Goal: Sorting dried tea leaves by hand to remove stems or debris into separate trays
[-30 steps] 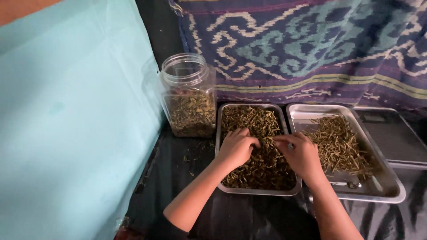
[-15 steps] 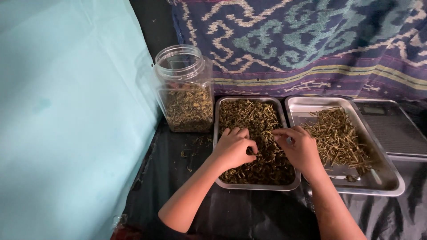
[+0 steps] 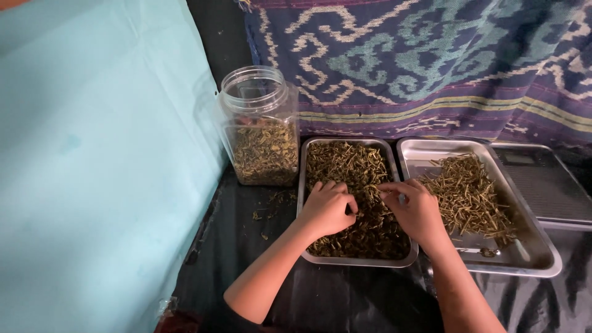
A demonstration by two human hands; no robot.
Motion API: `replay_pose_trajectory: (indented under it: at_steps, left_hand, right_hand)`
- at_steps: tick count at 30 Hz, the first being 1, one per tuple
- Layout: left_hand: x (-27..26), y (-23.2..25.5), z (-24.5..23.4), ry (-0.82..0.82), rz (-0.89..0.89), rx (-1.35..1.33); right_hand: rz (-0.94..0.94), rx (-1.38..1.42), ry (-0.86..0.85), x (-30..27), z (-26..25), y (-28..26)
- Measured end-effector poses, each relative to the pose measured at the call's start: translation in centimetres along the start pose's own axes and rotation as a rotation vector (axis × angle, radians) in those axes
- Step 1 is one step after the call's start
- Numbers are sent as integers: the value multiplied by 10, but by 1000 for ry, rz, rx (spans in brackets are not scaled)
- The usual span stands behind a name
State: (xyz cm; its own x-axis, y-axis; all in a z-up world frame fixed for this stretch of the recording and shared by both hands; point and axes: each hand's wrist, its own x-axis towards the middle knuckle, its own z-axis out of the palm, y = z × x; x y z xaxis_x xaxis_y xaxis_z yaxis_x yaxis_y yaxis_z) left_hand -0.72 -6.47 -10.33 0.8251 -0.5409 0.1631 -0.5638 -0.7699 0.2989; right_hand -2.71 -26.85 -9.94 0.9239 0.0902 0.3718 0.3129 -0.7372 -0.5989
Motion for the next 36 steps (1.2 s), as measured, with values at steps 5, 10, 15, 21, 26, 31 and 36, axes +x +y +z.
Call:
replay_pose_trajectory:
  at_steps: [5,10,15,21,26,31,36]
  left_hand:
    - [2,2,1,-14,-16,31]
    - [0,7,-2,16,-28,45]
    - [-1,-1,-11,-36,-102,-246]
    - [-6,-2,-25,10,-109,-368]
    - [-10,-4,-36,281,-75,-283]
    - [-17,-27,-76,778,-28,-203]
    - [-22,-48,-117,946,27,-236]
  right_hand:
    - [-5,29,5,0,0,0]
    - [3,27,-11,1,0,-1]
    - [22,58,-9,1,-1,-1]
    - [33,52,-10,0,-1,-2]
    - [49,92,8,-1,-2,-3]
    - [39,110,1,-3,-2,-3]
    - [123,88,-37,0,0,3]
